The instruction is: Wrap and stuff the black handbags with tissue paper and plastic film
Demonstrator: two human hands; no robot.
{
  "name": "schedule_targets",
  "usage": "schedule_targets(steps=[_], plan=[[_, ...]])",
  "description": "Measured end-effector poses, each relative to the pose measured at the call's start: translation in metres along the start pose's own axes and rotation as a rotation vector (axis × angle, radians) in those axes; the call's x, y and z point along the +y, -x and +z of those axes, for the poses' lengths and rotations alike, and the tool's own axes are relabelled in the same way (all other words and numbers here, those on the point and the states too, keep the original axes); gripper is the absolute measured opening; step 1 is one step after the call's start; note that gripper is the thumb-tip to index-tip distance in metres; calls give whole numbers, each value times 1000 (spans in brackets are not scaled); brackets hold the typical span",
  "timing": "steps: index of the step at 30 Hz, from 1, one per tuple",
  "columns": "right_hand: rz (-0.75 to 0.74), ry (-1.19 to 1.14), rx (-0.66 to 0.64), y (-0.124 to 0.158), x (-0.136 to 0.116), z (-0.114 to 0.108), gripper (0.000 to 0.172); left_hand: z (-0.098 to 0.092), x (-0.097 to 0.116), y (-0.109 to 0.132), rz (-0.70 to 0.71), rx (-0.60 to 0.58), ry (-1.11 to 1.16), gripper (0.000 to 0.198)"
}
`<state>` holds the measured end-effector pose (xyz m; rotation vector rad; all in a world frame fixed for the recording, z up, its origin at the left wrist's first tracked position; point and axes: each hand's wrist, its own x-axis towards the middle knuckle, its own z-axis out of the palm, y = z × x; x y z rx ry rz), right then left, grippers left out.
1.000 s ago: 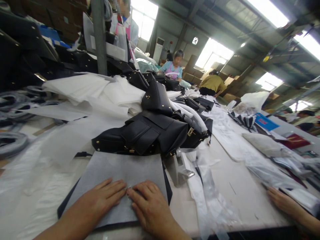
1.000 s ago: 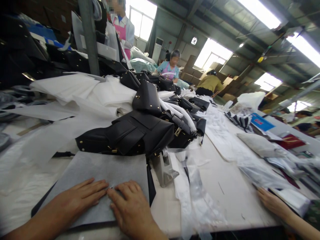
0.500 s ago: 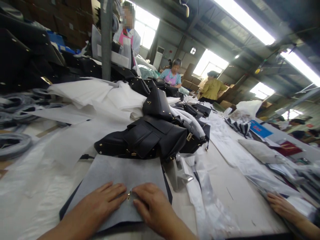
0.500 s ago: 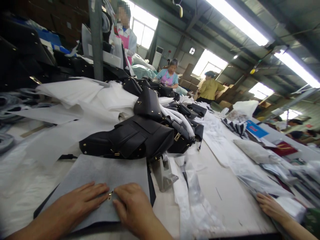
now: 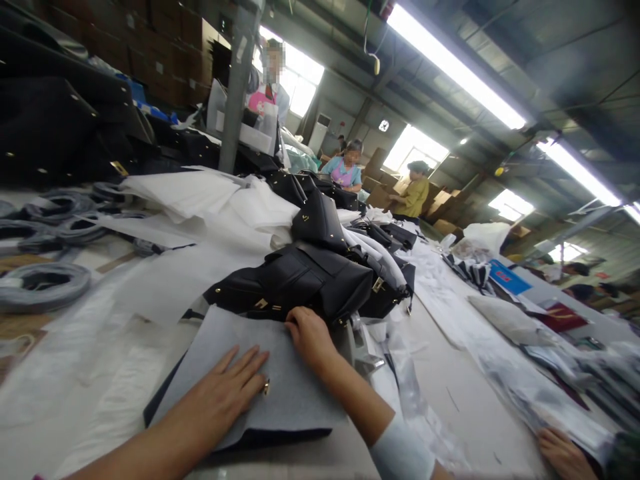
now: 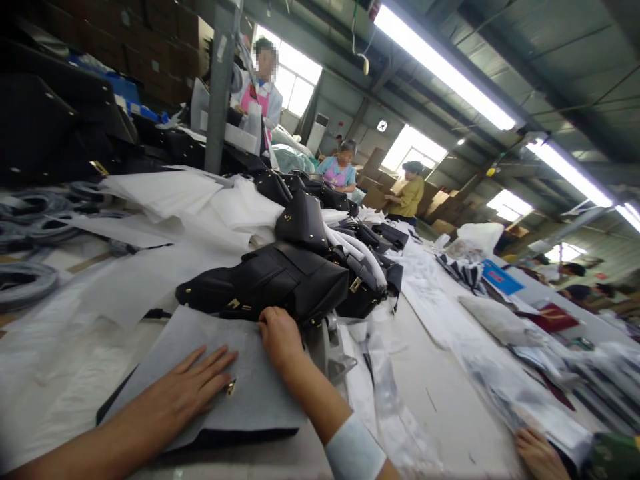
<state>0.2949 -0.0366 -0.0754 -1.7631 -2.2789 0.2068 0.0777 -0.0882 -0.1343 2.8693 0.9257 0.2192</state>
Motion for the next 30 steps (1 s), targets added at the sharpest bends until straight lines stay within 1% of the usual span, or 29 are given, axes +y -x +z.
schedule_targets(steps=[3, 5, 6, 8, 10, 11, 13, 15, 18, 21, 24, 25, 27, 29, 30], plan=[[9, 6, -8, -2, 0, -3, 8, -19, 0, -8, -83, -110, 36, 68], [19, 18, -8, -3, -1, -4, 8, -35, -1, -12, -86, -157, 63, 78], [23, 25, -7, -3, -1, -4, 10, -43, -3, -15, -72, -190, 83, 81], [28, 40, -8, -4, -3, -5, 21, -55, -8, -20, -51, -265, 127, 86], [19, 58, -15, -5, -5, -7, 29, -63, -12, -26, -58, -325, 155, 93], [9, 71, -21, -6, -6, -9, 29, -65, -14, -28, -65, -342, 159, 97], [-16, 101, -39, -9, -8, -13, 21, -66, -17, -32, -66, -353, 159, 101], [-35, 132, -55, -11, -11, -17, 11, -64, -19, -33, -63, -363, 159, 101], [-45, 158, -68, -9, -17, -22, 7, -60, -21, -30, -62, -354, 159, 97], [-78, 157, -76, 8, -21, -24, 15, -56, -24, -27, -61, -326, 171, 94], [-166, 123, -140, 36, -21, -24, 19, -49, -27, -25, -69, -296, 192, 93], [-182, 112, -166, 44, -19, -23, 23, -46, -29, -24, -72, -285, 201, 93], [-179, 99, -208, 57, -16, -18, 39, -41, -32, -22, -77, -263, 219, 93], [-155, 96, -228, 63, -12, -13, 52, -36, -35, -20, -86, -245, 232, 93], [-151, 92, -238, 63, -10, -10, 56, -35, -37, -19, -90, -241, 237, 93]])
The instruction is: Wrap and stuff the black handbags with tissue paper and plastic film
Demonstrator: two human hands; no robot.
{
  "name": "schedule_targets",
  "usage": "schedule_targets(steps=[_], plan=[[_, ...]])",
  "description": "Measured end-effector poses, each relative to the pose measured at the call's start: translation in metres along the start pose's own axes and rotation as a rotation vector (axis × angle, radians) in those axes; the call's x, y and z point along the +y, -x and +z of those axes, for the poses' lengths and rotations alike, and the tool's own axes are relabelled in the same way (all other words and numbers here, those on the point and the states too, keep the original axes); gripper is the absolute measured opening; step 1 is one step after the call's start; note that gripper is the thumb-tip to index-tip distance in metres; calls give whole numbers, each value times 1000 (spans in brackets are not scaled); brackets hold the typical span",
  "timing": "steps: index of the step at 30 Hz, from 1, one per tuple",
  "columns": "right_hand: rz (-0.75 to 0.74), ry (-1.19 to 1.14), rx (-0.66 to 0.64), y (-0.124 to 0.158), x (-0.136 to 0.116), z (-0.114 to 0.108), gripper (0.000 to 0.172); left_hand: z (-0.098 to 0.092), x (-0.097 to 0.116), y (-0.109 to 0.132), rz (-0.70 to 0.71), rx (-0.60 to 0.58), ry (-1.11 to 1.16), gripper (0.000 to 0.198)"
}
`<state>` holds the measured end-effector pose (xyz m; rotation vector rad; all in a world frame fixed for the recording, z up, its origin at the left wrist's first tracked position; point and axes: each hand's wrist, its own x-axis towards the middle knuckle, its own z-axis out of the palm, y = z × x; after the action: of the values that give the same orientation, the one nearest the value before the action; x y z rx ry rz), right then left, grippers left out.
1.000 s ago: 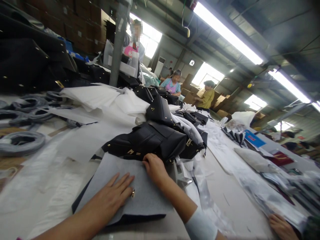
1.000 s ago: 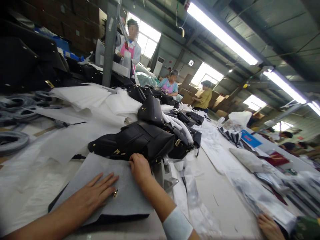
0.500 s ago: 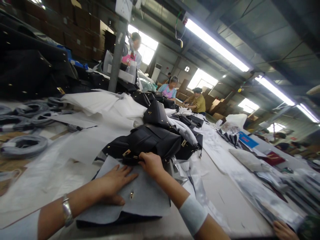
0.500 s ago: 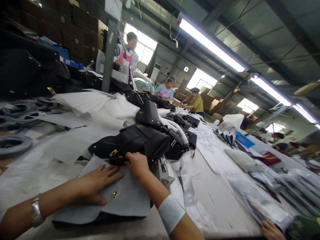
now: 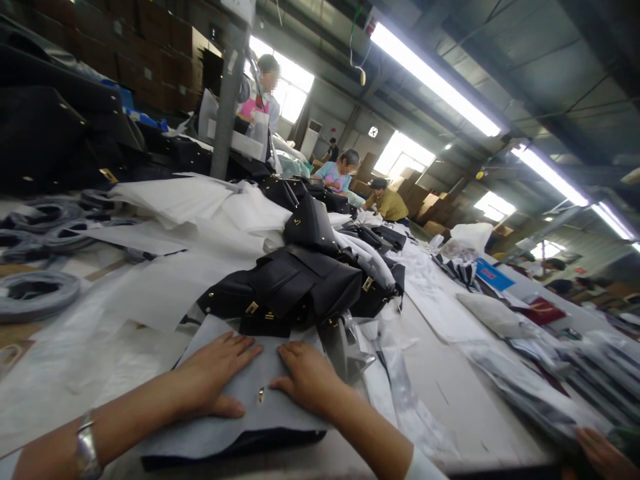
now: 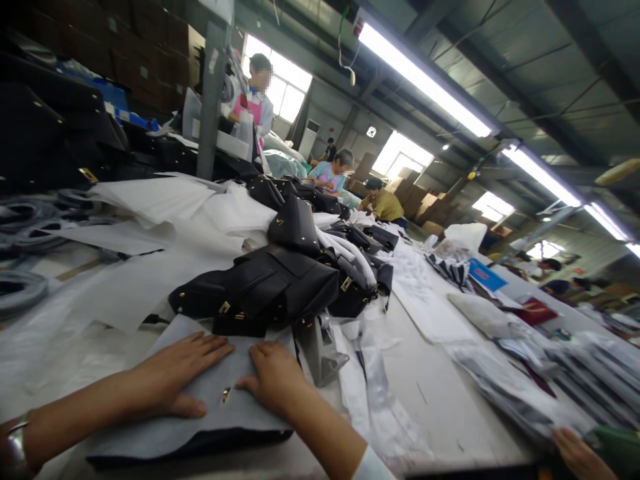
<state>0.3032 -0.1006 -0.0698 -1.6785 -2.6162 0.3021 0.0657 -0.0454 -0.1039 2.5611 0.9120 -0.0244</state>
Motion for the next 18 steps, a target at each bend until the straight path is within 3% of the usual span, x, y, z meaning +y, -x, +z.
schedule_targets(steps=[10, 16, 18], plan=[[20, -42, -106, -11, 15, 1, 74, 9, -6, 1, -58, 32, 47, 108], [12, -139, 5, 2, 27, 24, 70, 33, -26, 9, -18, 64, 72, 112], [18, -192, 41, 6, 30, 35, 68, 43, -37, 14, 47, 132, 29, 107]])
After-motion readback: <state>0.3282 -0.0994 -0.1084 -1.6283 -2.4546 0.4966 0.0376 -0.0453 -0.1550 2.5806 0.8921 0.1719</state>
